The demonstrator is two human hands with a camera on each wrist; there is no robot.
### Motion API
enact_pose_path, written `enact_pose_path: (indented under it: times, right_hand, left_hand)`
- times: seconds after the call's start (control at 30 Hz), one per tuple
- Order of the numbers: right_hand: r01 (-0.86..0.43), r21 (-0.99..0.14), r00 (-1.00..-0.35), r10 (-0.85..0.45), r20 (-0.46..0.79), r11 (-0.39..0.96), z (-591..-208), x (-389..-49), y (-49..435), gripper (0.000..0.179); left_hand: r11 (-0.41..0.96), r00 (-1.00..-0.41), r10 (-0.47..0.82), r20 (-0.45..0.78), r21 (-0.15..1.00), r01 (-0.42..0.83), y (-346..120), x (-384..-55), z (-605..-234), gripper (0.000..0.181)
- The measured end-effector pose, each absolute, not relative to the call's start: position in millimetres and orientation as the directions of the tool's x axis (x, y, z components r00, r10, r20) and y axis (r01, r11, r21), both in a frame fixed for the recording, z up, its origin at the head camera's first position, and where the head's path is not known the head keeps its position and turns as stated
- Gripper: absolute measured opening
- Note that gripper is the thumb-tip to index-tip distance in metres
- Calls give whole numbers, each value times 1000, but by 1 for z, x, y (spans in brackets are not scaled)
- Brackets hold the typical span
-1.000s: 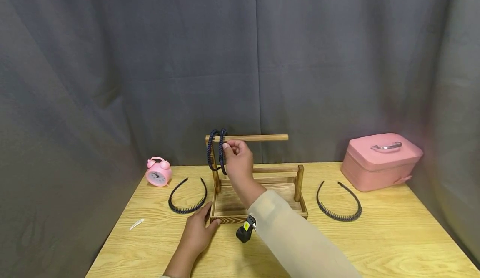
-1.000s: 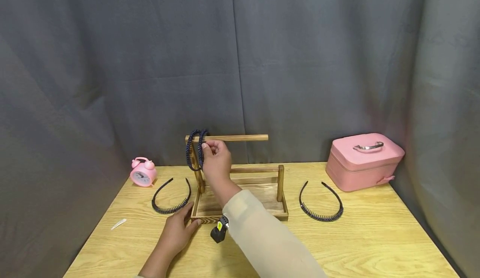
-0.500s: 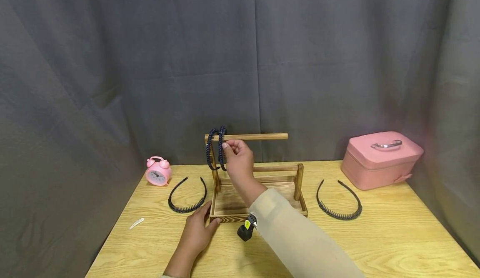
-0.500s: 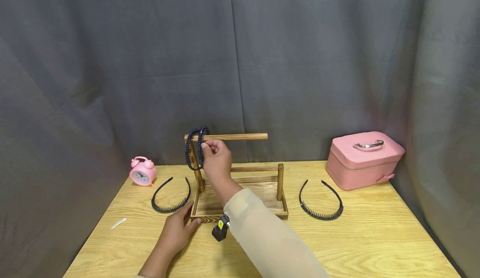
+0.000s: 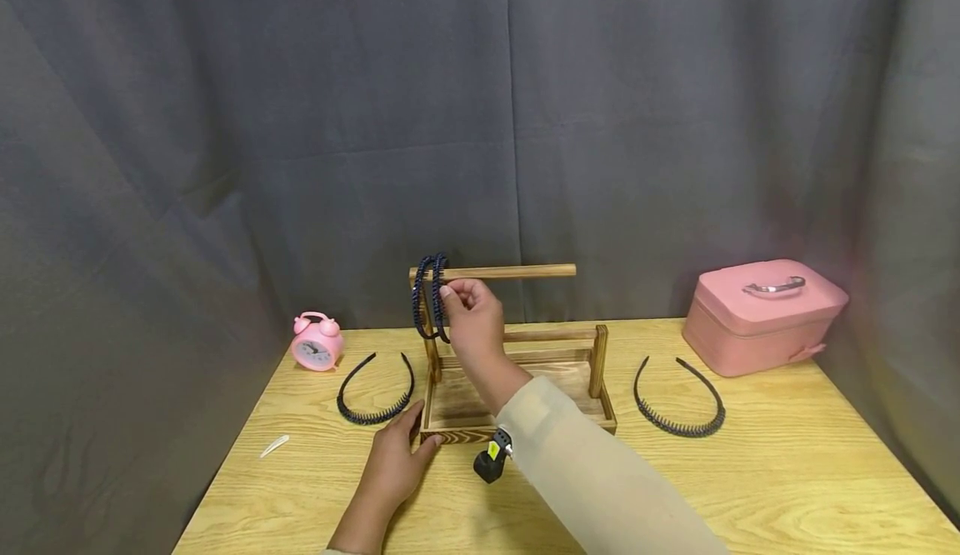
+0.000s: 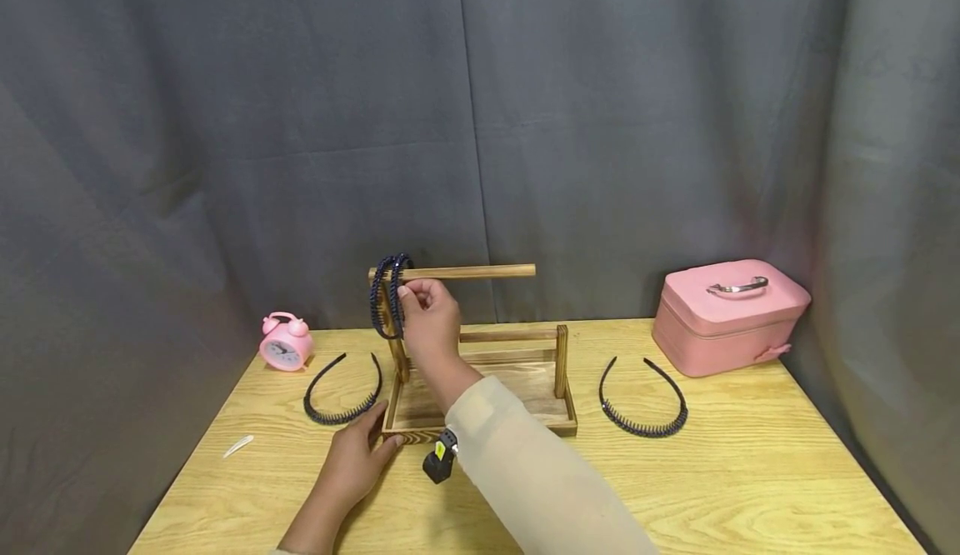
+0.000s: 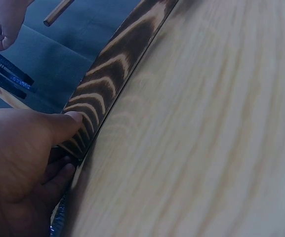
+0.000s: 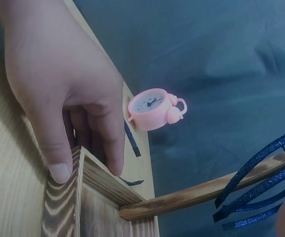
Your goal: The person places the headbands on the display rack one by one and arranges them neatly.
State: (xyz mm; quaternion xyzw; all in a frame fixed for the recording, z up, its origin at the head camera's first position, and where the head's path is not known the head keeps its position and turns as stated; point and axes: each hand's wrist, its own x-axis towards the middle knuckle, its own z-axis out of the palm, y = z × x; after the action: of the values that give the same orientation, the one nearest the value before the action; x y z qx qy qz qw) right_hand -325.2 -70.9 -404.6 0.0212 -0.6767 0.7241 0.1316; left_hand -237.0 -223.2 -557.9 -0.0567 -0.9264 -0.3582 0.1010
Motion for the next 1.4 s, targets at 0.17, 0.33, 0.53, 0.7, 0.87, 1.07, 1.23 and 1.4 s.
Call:
enact_pose_path:
  times: [0.17,0.33,0.53,0.7,0.87,1.07,1.23,1.4]
  right_hand:
    - [-240,-969,-962,152,229,-61,-408,-324,-65,14]
    - [-262,-959,-962,107,251,-105,-413,-315,-47,17]
    - [-321,-941,-946,77,314,-104,-431,-287,0,14]
    - [-374,-927,-927,-3,374,15,-448,-263,57,15]
    - [-399,-888,-917,-94,388,230,-465,-241,118,14]
    - [-391,-769,-915,-129,381,505,-476,-228,198,6]
    - [-300,-636,-930,-70,360,711,-490,-233,276,8]
    - [-238,-532,-959,-108,262,812,-503,-233,324,21]
  left_hand:
    - [738,-973,30,228,652,175,-223,-238,-557,67]
    - [736,-974,22,223,656,167,-222,-237,-555,67]
    - [727,-978,35,204,666,165,-219,-235,-555,68]
    - [720,-976,37,215,672,175,-218,-236,-557,68]
    - [717,-977,32,213,676,171,-221,-237,-557,68]
    - [717,-986,27,167,684,135,-220,-235,-552,71]
    - [725,-992,24,126,681,105,-219,-232,-547,73]
    - [718,-994,45,95,689,98,-219,-232,-546,74]
